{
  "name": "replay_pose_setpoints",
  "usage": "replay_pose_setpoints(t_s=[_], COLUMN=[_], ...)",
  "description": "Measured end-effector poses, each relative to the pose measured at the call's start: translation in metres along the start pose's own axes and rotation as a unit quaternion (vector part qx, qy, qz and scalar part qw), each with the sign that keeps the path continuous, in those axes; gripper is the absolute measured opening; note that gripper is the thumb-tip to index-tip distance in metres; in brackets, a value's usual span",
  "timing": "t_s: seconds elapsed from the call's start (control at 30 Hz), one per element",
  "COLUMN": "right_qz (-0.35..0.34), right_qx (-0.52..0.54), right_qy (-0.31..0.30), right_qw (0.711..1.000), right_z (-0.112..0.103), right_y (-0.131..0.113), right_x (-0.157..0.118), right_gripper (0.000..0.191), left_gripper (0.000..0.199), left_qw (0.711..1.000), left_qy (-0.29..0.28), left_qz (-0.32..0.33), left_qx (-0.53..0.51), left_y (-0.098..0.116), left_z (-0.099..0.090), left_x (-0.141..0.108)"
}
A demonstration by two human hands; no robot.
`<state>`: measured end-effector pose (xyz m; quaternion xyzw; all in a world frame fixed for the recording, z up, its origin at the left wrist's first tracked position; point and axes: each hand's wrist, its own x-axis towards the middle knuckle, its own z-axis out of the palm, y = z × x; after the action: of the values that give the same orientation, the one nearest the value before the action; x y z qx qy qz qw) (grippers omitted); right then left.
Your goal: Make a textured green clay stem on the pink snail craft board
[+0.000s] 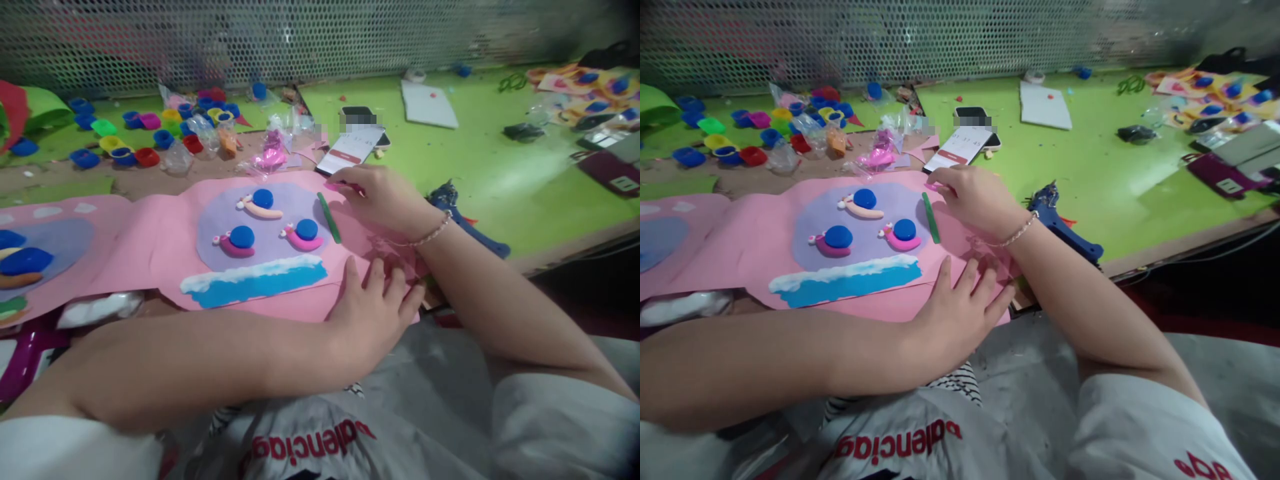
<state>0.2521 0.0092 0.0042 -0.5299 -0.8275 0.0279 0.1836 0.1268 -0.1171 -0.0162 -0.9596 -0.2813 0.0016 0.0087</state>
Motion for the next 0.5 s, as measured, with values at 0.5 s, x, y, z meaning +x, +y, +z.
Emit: replay_pose_setpoints(t_s=[0.5], right_qz=[0.024], right_qx=[-0.062], right_qy=[-0.059], right_qw=[0.996], right_z=[0.006], right_y=[-0.014], right_x=[0.002], right_gripper=[0.025], left_gripper=[0.051], left_qw=[1.0], left_qy=[0.018], left_qz=[-0.011], left_qx=[0.0], left_y=[0.002], left_z=[0.005], left_x=[0.0])
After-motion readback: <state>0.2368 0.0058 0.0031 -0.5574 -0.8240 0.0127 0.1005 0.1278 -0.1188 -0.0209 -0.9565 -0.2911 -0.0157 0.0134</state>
